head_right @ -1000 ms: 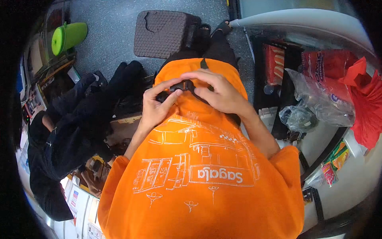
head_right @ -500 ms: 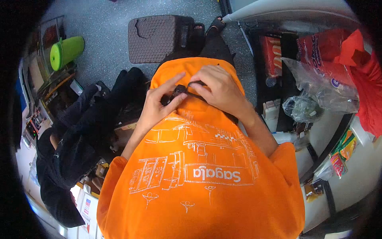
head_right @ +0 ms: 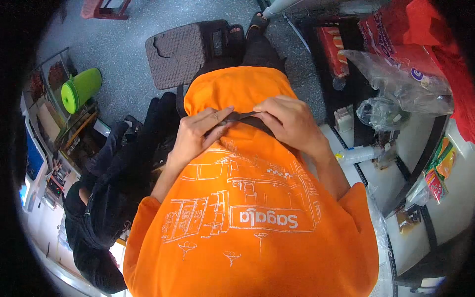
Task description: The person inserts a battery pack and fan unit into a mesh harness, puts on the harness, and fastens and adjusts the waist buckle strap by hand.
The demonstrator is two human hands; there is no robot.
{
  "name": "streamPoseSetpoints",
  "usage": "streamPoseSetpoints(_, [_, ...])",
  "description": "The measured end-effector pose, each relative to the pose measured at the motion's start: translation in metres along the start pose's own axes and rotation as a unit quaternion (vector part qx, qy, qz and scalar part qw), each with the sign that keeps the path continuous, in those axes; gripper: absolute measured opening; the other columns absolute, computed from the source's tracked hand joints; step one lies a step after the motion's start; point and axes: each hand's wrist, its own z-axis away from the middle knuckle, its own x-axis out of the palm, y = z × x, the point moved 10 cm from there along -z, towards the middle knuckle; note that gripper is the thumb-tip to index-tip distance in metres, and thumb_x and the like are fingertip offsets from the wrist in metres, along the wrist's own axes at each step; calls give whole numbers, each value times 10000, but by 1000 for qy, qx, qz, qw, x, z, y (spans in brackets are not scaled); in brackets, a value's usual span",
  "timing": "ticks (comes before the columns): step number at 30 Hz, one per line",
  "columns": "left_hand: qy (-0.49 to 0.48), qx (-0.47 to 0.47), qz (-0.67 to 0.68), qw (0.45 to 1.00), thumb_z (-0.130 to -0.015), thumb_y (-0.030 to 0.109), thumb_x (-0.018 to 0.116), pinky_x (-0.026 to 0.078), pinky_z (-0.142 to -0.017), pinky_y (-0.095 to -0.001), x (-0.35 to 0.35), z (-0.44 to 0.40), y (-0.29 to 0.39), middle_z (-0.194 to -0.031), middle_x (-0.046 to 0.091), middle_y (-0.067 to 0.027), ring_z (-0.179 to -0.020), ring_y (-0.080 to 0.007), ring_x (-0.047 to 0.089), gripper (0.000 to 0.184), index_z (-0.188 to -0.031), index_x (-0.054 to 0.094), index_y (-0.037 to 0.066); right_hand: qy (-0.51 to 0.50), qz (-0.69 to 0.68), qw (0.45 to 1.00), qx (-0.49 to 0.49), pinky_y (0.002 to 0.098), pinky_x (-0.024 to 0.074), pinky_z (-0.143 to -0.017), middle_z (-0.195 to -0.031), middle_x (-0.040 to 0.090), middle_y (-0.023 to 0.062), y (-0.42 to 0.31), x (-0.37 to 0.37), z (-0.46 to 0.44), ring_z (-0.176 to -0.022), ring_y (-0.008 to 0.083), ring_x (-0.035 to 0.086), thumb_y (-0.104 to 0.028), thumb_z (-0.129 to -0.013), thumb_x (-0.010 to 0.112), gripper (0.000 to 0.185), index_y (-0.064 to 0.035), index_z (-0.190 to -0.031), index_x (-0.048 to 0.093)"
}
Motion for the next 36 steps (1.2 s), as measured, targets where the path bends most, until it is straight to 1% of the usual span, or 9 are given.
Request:
streamPoseSetpoints(2, [-5,-21,39,999,-807,26,751,535,-658,-309,0,-1,-7,-885,674,-129,-727,-239,675,431,-1232,680,7,-38,-83,995,-47,348,522,-657,-869,669,111,-3,-2,-11,-730,279,664,-90,-916,659,106,9,-946,684])
streamPoseSetpoints(5, [-39,-5,-5,999,-797,23,760,536,-657,-305,3,2,-1,-890,653,-107,-741,-223,674,461,-1249,674,8,-68,-171,983,14,298,506,-712,-928,660,111,2,2,-20,-798,210,650,-22,-901,668,98,22,-982,700])
streamPoseSetpoints(8, [-13,-6,-28,999,-833,120,759,541,-642,-352,5,5,-3,-928,616,-88,-732,-237,655,427,-1244,677,38,-127,-216,957,145,276,508,-713,-910,662,89,5,24,-28,-780,171,640,-41,-890,701,118,26,-987,701])
streamPoseSetpoints(14, [-2,-49,88,995,-757,84,830,542,-746,-301,0,7,-1,-936,664,-108,-814,-227,680,516,-1246,680,12,-157,-207,956,136,275,515,-703,-870,663,72,-1,40,-27,-762,156,637,-81,-831,775,199,10,-991,699])
streamPoseSetpoints(20, [-17,-123,133,983,-759,79,841,539,-770,-311,4,7,-7,-965,703,-118,-854,-228,691,409,-1138,718,-11,-137,-159,966,153,312,539,-697,-847,681,111,6,38,-21,-744,204,677,-108,-804,781,223,8,-973,694])
streamPoseSetpoints(24, [3,-88,142,986,-760,78,841,539,-774,-312,4,6,-11,-969,728,-131,-863,-228,703,359,-1084,720,-20,-83,-158,977,116,313,535,-690,-822,674,115,-1,34,-18,-739,202,676,-93,-795,778,205,10,-946,684])
streamPoseSetpoints(27, [-8,-85,146,986,-760,79,842,540,-772,-312,7,6,-10,-961,737,-132,-861,-230,709,344,-1064,719,-24,-124,-194,963,141,276,491,-635,-791,649,63,8,42,-17,-681,130,605,-87,-828,781,186,4,-957,681])
streamPoseSetpoints(30, [-22,-83,141,986,-757,83,845,543,-768,-315,9,4,-11,-959,737,-131,-858,-236,712,340,-1057,722,-21,-195,-207,945,164,315,491,-626,-764,645,89,15,52,-21,-655,185,615,-89,-812,764,157,1,-891,663])
streamPoseSetpoints(36, [-34,-64,108,992,-746,95,854,554,-768,-335,9,4,-5,-975,737,-140,-874,-251,723,367,-1070,725,-20,-201,-205,947,145,327,458,-599,-714,609,54,18,60,-18,-628,168,572,-116,-838,741,138,-15,-869,652])
